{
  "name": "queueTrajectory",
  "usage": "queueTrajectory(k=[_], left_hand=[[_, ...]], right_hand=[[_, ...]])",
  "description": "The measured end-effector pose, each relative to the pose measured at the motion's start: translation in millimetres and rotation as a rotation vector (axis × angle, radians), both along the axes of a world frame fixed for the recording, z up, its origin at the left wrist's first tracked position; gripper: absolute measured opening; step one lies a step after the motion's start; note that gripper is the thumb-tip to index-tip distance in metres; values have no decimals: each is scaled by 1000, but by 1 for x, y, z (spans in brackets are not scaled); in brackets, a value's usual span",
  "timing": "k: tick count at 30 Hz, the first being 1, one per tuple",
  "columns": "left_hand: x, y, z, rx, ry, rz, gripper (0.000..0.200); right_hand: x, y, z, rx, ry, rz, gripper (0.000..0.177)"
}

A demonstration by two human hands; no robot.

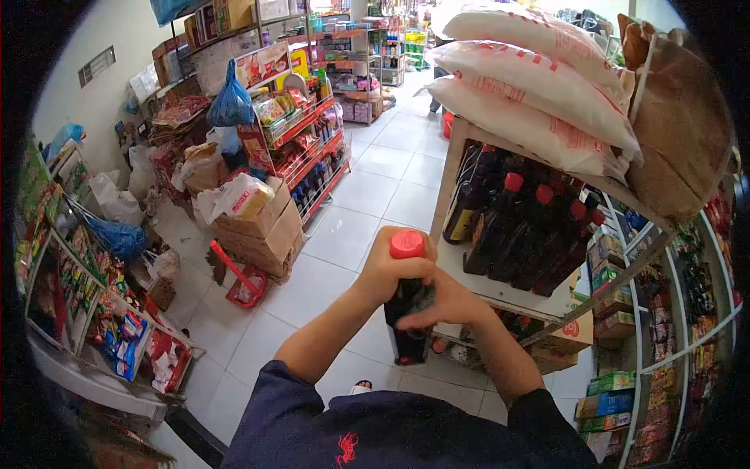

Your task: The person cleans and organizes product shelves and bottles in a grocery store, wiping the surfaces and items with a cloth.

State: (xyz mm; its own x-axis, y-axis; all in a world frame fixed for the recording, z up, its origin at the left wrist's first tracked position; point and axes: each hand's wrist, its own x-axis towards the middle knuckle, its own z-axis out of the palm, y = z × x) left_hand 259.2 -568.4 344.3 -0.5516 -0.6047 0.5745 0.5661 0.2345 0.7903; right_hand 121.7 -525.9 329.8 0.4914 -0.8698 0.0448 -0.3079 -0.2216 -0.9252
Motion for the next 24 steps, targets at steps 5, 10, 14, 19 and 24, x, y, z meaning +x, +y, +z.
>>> queueTrajectory(k=[5, 10, 14, 19, 24], left_hand=[[7, 5, -2, 200, -131, 394, 9], [16, 0, 3, 226, -105, 516, 7], [17, 10, 6, 285, -6, 561, 9], [14, 12, 13, 310, -26, 632, 14], [-1, 17, 21, 331, 22, 601, 19]], right_hand=[[25, 3, -18, -158, 3, -171, 67], [38, 21, -46, -634, 136, -427, 88], [35, 45, -75, -663, 196, -397, 93], [27, 50, -101, -692, -260, -365, 60], [16, 46, -83, -659, -511, -502, 12]])
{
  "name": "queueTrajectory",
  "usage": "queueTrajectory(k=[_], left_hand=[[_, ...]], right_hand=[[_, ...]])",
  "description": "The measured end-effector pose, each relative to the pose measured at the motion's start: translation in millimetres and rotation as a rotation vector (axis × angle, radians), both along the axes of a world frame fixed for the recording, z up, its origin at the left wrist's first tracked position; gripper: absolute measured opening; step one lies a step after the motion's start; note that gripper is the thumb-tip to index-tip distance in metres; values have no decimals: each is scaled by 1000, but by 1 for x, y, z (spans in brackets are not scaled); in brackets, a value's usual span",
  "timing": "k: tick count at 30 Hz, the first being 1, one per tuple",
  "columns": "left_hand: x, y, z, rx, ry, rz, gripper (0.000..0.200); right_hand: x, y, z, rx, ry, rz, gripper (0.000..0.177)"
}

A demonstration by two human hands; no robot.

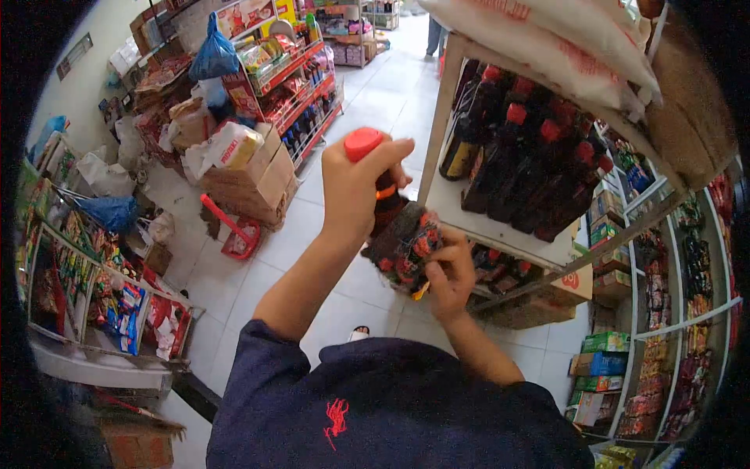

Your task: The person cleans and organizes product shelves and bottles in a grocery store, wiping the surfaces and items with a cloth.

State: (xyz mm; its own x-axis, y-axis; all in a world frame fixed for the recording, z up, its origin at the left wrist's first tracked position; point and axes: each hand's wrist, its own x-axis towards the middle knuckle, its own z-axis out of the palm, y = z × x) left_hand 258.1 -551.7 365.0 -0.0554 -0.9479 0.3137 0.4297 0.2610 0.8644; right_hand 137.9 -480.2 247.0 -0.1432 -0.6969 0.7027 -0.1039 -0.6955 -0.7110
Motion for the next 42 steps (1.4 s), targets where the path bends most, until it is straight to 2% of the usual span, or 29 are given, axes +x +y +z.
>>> queueTrajectory(k=[4, 6, 7, 9, 10, 12, 13, 17, 19, 20, 22, 27, 29, 32, 33, 34, 36, 37, 39, 40, 42], left_hand=[[-13, -10, -6, -22, 71, -35, 23], [-15, -9, -6, -31, 65, -71, 21], [-16, -4, -5, -30, 36, -66, 18], [-18, 0, -5, -36, 11, -73, 14], [-17, 0, -5, -39, 56, -83, 13], [-18, 1, -5, -49, 106, -98, 12], [-19, 3, -6, -48, 95, -106, 11], [-22, 18, -11, -33, 140, -213, 14], [-25, 28, -14, -37, 109, -243, 15], [-28, 33, -16, -32, 103, -241, 15], [-34, 36, -16, 41, 23, -169, 15], [-35, 28, -22, 117, 87, -265, 14], [-32, 29, -18, 89, 111, -261, 14], [-23, 22, -15, -33, 211, -228, 14], [-22, 21, -13, -37, 214, -230, 14], [-19, 22, -8, -28, 245, -273, 13], [-14, 23, -7, -8, 260, -333, 12], [-13, 23, -8, -45, 292, -333, 12], [-14, 25, -8, -117, 332, -330, 13], [-15, 29, -10, -118, 329, -353, 13], [-18, 32, -15, -219, 393, -392, 14]], right_hand=[[-4, 6, -24, -58, 11, -145, 14], [-6, 3, -28, -160, 81, -235, 29], [-7, 2, -23, -160, 82, -245, 29], [-8, 1, -10, 26, 124, -503, 61], [-9, 1, -14, 20, 128, -511, 61], [-9, 4, -28, 420, 69, -257, 86], [-7, 5, -30, 360, -22, -209, 87], [-11, 7, -13, 324, 25, -214, 85], [-9, 12, 16, 250, 182, -231, 84], [-6, 16, 27, 255, 176, -227, 84], [-4, 19, 47, 216, 446, -346, 83], [-11, 27, 47, 298, 546, -362, 91], [-14, 32, 27, 385, 363, -336, 96], [-32, 41, -27, 386, 439, -368, 99], [-38, 45, -28, 531, 461, -319, 99], [-45, 43, -37, 525, 458, -321, 99], [-52, 43, -54, 451, 339, -162, 96], [-52, 44, -55, 451, 329, -174, 96], [-48, 47, -54, 511, 100, -194, 91], [-47, 50, -55, 509, 90, -214, 91], [-48, 44, -55, 590, -242, -101, 79]])
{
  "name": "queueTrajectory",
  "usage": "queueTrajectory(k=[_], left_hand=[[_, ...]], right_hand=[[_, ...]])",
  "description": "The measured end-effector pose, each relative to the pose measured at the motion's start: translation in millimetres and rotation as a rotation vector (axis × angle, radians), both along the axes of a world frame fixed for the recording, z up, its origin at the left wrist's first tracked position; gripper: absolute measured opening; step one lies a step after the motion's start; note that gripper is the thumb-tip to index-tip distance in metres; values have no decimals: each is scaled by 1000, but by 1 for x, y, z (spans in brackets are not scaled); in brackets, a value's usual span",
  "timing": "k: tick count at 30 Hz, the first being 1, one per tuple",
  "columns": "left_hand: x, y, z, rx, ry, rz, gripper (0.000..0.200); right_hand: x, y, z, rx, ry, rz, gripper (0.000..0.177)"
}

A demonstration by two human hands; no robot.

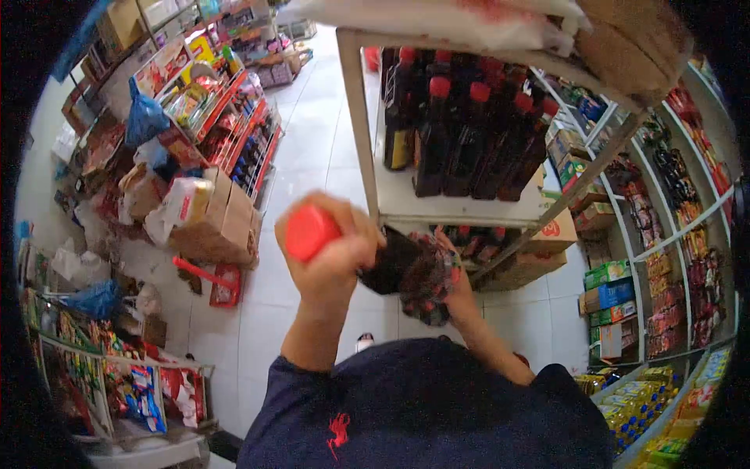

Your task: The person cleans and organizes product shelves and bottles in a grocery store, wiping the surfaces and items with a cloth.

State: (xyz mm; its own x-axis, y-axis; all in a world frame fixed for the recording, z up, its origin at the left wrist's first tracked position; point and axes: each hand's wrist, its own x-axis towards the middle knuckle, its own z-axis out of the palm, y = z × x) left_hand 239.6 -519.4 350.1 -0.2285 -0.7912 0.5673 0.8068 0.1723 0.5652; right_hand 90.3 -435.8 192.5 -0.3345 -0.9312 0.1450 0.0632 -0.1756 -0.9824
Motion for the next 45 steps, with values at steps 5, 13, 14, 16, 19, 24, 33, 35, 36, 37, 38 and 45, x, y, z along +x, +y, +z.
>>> queueTrajectory(k=[5, 13, 14, 16, 19, 24, 33, 35, 36, 37, 38, 45], left_hand=[[-1, 9, -14, -118, -219, 114, 13], [-16, -9, -24, -287, -211, 410, 14], [-18, -14, -25, -283, -221, 411, 14], [-24, -29, -29, -320, -221, 341, 14], [-42, -38, -34, -287, -209, 316, 13], [-61, -58, -39, -323, -373, 271, 13], [-79, -85, -48, -310, -485, 350, 10], [-80, -92, -45, -329, -480, 304, 10], [-79, -96, -46, -349, -447, 233, 10], [-78, -100, -47, -369, -415, 168, 10], [-79, -105, -47, -368, -410, 161, 10], [-82, -119, -42, -441, -409, -39, 11]], right_hand=[[-6, -5, -29, 247, -502, 86, 47], [-35, 51, -78, 614, -522, -226, 29], [-46, 56, -79, 627, -540, -271, 28], [-69, 63, -85, 557, -408, -344, 32], [-93, 73, -105, 461, -471, -309, 37], [-115, 71, -127, 383, -921, -173, 32], [-111, 76, -120, 439, -620, -302, 28], [-113, 64, -92, 639, -560, -530, 31], [-112, 67, -90, 642, -559, -549, 31], [-110, 70, -89, 483, -636, -545, 32], [-110, 70, -89, 318, -709, -531, 34], [-117, 93, -119, 428, -653, -590, 34]])
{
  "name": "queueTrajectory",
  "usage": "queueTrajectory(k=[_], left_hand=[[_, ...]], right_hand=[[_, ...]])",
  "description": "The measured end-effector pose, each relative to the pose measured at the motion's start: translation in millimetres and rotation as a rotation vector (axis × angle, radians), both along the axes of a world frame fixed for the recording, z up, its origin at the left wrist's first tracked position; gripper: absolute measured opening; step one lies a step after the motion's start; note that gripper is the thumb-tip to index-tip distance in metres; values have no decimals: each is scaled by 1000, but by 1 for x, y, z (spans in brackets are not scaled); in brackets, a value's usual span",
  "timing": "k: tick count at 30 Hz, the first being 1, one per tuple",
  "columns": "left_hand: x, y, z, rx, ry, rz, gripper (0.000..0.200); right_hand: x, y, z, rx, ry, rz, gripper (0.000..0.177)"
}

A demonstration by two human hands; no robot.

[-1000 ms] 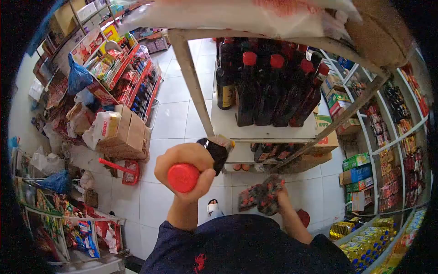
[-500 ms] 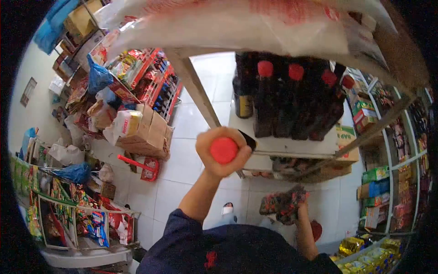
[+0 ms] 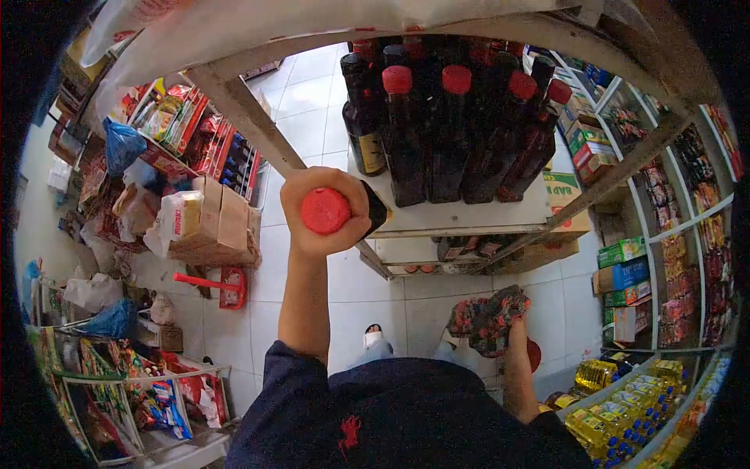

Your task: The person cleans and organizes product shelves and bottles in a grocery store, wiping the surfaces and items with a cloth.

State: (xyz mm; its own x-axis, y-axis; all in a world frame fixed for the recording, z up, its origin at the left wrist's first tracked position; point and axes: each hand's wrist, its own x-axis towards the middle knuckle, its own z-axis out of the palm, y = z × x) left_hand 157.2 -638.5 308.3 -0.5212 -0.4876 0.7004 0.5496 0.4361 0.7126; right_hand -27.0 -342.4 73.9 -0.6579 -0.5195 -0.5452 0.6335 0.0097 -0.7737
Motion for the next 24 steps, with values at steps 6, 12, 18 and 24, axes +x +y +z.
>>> queueTrajectory(k=[6, 12, 18, 24], left_hand=[[-10, -13, -6, -177, -73, -85, 13], [-19, -10, -5, -162, -109, -87, 14], [-22, -14, -5, -140, -91, -191, 14], [-25, -15, -5, -179, -117, -286, 16]], right_hand=[[10, -7, 24, -68, 7, 6, 34], [11, -3, 21, -86, 92, 53, 27], [14, -1, 49, 94, 64, 118, 34], [15, 5, 46, 1, -6, 17, 37]])
